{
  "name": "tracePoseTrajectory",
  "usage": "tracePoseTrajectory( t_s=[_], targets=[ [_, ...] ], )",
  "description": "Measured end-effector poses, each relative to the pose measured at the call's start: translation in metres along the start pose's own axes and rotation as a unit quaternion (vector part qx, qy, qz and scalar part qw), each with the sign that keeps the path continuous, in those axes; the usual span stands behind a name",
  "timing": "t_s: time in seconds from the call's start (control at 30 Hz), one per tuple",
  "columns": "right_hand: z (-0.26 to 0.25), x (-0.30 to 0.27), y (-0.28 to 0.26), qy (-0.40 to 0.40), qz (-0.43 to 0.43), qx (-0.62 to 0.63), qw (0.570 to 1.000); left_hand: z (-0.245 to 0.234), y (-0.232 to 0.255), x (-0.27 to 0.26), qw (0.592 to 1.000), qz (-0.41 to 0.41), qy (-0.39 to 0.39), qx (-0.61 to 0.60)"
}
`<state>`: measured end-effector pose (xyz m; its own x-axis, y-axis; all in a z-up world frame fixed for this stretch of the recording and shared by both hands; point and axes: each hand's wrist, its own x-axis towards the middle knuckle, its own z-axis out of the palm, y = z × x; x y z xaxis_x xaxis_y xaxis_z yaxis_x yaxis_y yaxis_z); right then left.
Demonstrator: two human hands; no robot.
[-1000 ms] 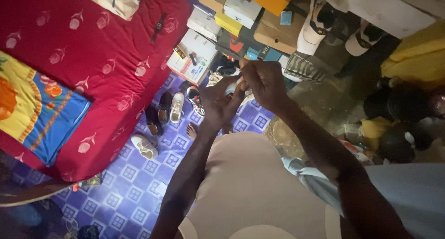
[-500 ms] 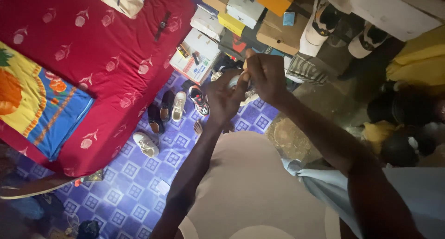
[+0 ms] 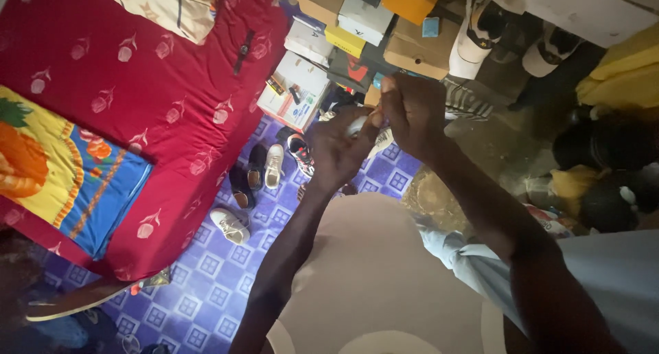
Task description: Repairing a pair of sneakers by applying adhesive to the soles.
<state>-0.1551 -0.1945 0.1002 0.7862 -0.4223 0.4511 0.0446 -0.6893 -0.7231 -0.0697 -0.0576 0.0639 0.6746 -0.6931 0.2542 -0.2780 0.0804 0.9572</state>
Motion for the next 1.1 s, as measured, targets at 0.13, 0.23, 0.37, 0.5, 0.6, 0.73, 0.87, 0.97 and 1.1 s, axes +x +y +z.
tracePoseTrajectory(
  t_s=[0.13,0.23,0.37,0.5,0.6,0.73,0.87,0.97,1.1],
  targets=[
    [0.012,-0.002,0.02,0.007,0.012,0.019,1.0,-0.011,-0.007,0.001,0.962,-0.158,-0.073,-0.212],
    [0.02,0.002,0.022,-0.04,0.087,0.096,0.991,-0.024,-0.002,0.0,0.941,-0.163,-0.09,-0.282],
    [0.021,0.004,-0.011,-0.046,0.23,0.244,0.941,-0.034,0.006,0.001,0.981,-0.059,-0.077,-0.169],
    [0.025,-0.005,-0.011,-0.031,0.242,0.278,0.929,-0.045,0.015,0.0,0.993,0.069,-0.061,-0.068],
    [0.026,0.003,-0.024,-0.016,0.239,0.245,0.939,-0.05,0.023,0.001,0.994,0.083,-0.055,-0.033],
    [0.029,0.005,-0.023,-0.014,0.209,0.263,0.942,-0.054,0.029,0.004,0.993,0.108,-0.044,0.003],
    [0.039,0.009,-0.023,0.025,0.262,0.376,0.888,-0.058,0.03,0.005,0.99,0.137,-0.011,0.017],
    [0.039,0.013,-0.022,0.028,0.29,0.379,0.879,-0.06,0.031,0.008,0.99,0.143,-0.003,0.01],
    [0.039,-0.001,0.003,0.017,0.143,0.271,0.952,-0.062,0.027,0.012,0.993,0.118,-0.006,0.013]
  ],
)
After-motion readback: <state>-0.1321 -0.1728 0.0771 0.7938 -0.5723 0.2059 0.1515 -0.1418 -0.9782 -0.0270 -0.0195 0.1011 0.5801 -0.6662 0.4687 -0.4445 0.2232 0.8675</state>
